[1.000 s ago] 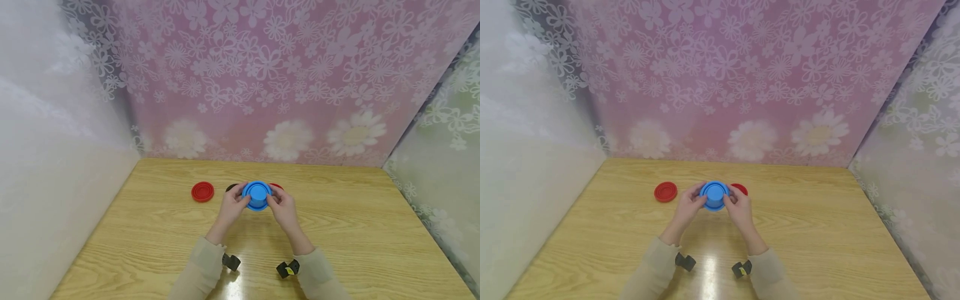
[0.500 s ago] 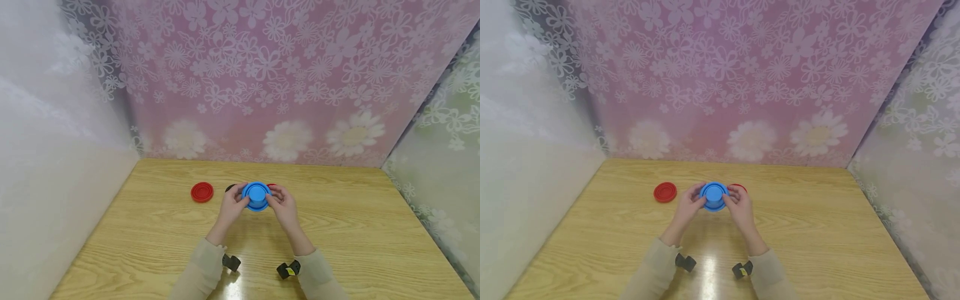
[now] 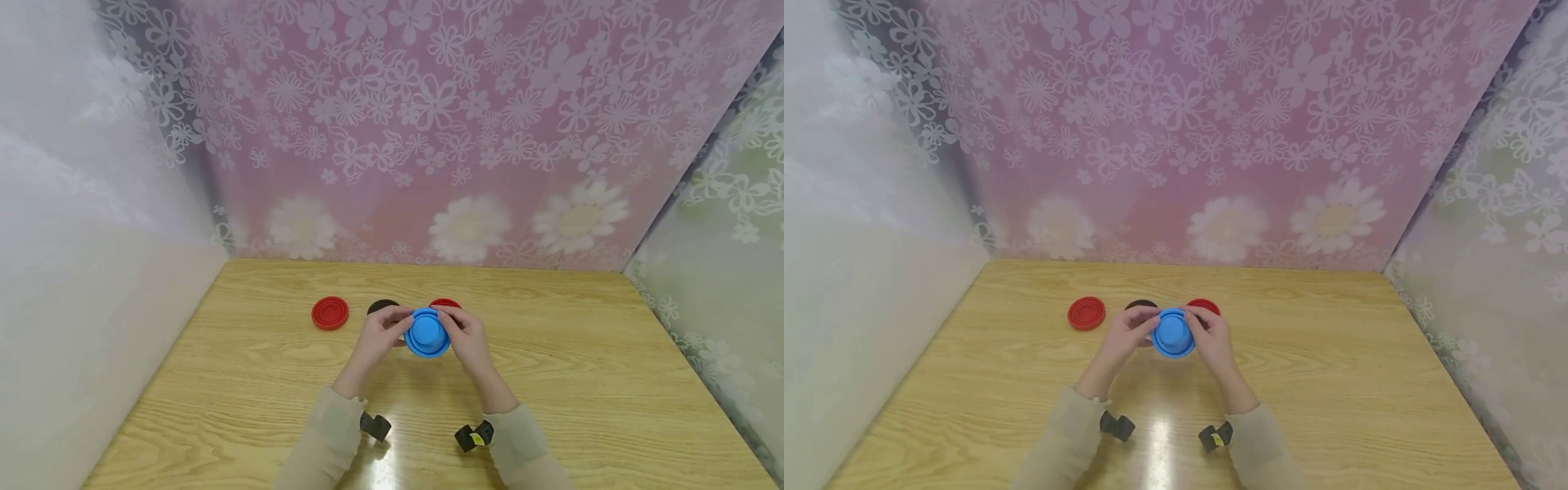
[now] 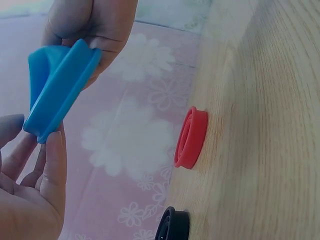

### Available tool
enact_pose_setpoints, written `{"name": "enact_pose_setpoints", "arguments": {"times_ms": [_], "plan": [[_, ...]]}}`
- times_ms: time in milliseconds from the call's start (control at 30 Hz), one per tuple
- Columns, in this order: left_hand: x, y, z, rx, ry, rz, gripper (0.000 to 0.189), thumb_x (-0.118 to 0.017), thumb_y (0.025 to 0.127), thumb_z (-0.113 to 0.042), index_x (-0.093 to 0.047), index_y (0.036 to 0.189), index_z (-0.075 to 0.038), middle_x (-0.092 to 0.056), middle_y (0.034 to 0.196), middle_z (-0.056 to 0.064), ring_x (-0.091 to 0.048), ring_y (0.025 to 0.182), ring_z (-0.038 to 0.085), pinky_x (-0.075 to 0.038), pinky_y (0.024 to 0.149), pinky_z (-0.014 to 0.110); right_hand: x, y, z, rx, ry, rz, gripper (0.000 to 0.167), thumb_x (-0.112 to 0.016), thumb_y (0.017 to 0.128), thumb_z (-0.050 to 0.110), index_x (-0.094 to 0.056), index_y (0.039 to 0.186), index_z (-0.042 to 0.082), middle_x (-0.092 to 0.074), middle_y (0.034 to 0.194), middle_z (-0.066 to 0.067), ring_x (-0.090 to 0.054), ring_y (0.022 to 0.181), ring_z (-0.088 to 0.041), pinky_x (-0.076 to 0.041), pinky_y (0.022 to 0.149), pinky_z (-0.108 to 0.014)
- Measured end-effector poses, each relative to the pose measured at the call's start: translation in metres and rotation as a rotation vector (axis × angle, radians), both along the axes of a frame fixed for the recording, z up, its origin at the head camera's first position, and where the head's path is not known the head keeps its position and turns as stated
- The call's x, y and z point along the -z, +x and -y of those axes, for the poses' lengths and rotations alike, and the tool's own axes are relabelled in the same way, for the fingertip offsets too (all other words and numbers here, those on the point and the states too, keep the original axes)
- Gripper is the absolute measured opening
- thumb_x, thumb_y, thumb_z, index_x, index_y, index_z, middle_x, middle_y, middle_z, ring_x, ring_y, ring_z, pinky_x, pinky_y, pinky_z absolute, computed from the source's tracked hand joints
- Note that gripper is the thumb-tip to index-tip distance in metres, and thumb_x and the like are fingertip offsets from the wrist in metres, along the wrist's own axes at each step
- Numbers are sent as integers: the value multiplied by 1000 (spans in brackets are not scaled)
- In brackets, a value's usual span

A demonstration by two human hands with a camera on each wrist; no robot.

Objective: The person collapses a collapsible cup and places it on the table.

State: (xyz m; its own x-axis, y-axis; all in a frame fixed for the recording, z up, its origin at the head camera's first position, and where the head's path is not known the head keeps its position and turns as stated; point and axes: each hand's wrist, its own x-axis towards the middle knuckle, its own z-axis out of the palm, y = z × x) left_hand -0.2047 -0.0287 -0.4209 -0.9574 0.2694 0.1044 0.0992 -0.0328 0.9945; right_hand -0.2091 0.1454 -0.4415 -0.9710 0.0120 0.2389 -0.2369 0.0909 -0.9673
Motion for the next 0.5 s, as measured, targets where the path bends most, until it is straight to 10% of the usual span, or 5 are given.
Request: {"name": "enact_pose_setpoints", "arguments": {"times_ms": [500], "plan": [[-1, 3, -2, 52, 7, 5, 27, -53, 88, -4, -53, 110, 11, -58, 93, 16, -60, 81, 19, -51, 65, 44, -5, 3, 2, -66, 9, -22, 25, -50, 90, 9, -58, 109, -7, -56, 108, -21, -55, 96, -21, -46, 82, -30]]}}
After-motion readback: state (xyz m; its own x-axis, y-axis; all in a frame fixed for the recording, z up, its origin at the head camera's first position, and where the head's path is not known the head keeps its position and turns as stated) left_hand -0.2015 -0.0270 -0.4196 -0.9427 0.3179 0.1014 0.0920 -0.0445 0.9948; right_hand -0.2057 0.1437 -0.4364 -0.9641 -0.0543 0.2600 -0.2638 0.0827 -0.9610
